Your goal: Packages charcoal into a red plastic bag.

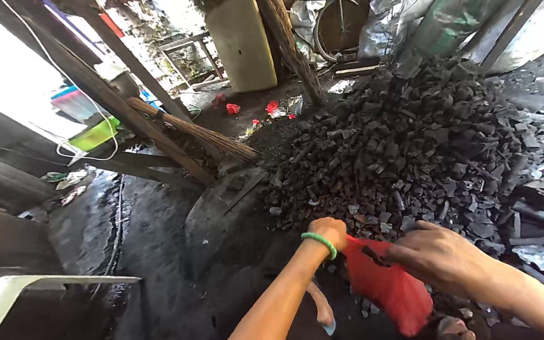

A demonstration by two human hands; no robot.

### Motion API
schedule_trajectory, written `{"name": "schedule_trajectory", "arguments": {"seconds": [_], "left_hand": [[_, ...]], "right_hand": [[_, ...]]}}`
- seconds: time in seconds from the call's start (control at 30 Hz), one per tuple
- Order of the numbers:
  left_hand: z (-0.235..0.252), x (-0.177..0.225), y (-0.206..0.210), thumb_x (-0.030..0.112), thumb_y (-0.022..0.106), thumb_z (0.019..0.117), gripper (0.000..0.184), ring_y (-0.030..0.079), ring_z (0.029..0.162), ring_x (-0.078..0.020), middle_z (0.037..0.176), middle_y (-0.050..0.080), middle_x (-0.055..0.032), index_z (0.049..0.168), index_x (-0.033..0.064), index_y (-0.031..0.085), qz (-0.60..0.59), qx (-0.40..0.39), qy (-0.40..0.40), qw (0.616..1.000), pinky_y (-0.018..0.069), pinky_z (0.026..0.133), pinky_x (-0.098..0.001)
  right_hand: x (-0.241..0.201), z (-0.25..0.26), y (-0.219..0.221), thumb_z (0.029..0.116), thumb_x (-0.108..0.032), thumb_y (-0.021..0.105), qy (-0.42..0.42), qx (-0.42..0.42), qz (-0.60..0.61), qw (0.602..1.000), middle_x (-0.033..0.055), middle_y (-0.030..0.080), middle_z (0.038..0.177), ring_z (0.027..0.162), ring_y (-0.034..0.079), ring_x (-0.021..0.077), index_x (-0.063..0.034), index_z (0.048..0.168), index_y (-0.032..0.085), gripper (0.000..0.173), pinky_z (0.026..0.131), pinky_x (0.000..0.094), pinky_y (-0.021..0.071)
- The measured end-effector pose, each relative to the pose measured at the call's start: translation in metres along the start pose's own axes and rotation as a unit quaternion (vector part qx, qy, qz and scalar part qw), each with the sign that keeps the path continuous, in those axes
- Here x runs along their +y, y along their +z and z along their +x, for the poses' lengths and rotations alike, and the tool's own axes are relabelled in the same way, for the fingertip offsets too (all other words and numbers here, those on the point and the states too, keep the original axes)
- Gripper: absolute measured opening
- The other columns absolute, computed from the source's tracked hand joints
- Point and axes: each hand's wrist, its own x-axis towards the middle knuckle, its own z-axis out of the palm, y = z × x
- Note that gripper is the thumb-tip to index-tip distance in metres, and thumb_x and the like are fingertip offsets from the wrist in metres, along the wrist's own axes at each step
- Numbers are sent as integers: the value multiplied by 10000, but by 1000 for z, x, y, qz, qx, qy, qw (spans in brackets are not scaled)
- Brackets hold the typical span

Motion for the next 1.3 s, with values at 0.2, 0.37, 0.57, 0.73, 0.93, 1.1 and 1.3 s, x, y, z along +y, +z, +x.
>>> {"name": "schedule_trajectory", "arguments": {"seconds": [0.2,0.37,0.57,0.73,0.93,1.1,1.3], "left_hand": [[-2,1,5,10,435,1056,174,421,438,25,579,468,62,949,45,569,-542,-75,183,816,365,415,-115],[-5,7,9,338,429,1099,294,479,527,2,674,510,66,1033,100,588,-501,-87,220,833,436,510,-155],[5,19,19,32,663,949,210,634,842,-70,954,673,-65,1143,-46,641,-551,63,300,776,543,808,-251],[14,17,24,86,545,1029,107,535,688,-6,843,586,40,1091,29,610,-546,45,333,768,481,669,-179],[3,14,21,179,495,1065,197,489,625,6,871,554,25,1100,21,606,-436,13,328,838,448,596,-166],[-9,24,22,152,637,975,315,647,984,-279,1057,673,-207,1210,-57,622,-254,143,298,909,507,906,-446],[19,29,60,51,679,865,99,656,611,-224,727,644,-82,922,61,760,84,611,386,686,539,550,-348]], "right_hand": [[22,47,-22,802,-152,746,177,36,130,975,12,703,834,683,667,161,-117,1120,722,320,600,409,563],[70,38,-37,732,-493,840,269,55,-28,961,150,706,987,781,687,349,-63,1133,723,599,626,594,522],[50,1,9,843,-732,629,425,137,511,734,5,680,682,458,588,81,-120,1064,671,651,428,244,516],[20,-4,31,993,-723,272,442,192,633,606,41,755,770,584,719,144,-93,1107,622,730,557,276,612],[28,-16,37,961,-748,278,464,131,591,647,-35,667,707,480,561,45,-108,1042,643,741,456,207,490],[24,-8,30,1071,-477,137,489,111,616,608,-45,588,601,407,470,20,-135,889,601,605,377,170,394],[33,-18,45,932,-186,528,443,129,693,553,-33,677,757,498,523,-25,-159,1001,675,164,435,134,415]]}}
